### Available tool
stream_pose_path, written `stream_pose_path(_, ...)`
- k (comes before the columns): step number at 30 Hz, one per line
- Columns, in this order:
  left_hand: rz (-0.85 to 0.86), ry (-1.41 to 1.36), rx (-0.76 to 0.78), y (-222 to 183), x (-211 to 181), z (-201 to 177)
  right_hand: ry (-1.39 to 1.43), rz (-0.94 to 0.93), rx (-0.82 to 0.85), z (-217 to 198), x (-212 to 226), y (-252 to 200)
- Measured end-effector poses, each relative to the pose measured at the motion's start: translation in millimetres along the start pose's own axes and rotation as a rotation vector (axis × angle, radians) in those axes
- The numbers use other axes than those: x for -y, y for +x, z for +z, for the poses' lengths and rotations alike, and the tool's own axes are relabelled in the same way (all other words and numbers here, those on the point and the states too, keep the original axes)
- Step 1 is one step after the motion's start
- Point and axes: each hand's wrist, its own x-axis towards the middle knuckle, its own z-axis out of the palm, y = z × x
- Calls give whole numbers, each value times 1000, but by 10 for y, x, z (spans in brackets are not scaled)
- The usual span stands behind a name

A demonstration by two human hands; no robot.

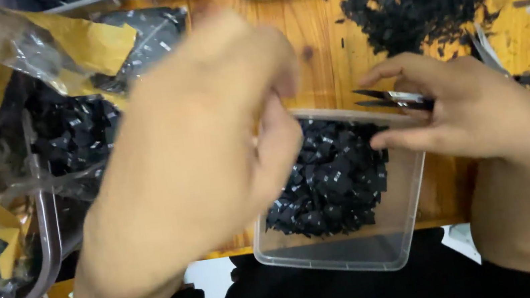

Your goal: Trimming excess material from small black garment labels using snips and sorting them into containers.

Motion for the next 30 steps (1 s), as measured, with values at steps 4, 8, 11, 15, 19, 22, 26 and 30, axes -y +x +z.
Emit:
stream_pose_path(4, -112, -1, 319, -7, -63, 93, 200, 20, -40, -16, 116, -18)
stream_pose_path(8, -252, 121, 643, 45, -84, 343, 173, -308, -258, 99, -79, 40)
stream_pose_path(11, -200, 291, 652, -16, -75, 595, 400, -179, -299, 99, -40, 25)
stream_pose_path(15, 11, 532, 397, -93, -27, 891, 341, -331, -410, 158, -170, 81)
stream_pose_path(19, 6, 611, 351, -94, 0, 1074, 360, -381, -410, 139, -155, 86)
stream_pose_path(22, -86, 576, 455, 23, -47, 1084, 253, -403, -361, 38, -87, 107)
stream_pose_path(26, -34, 644, 394, -28, 42, 1195, 361, -294, -332, 43, -67, 105)
stream_pose_path(30, -87, 646, 423, -26, 90, 1239, 368, -311, -315, 46, -118, 99)
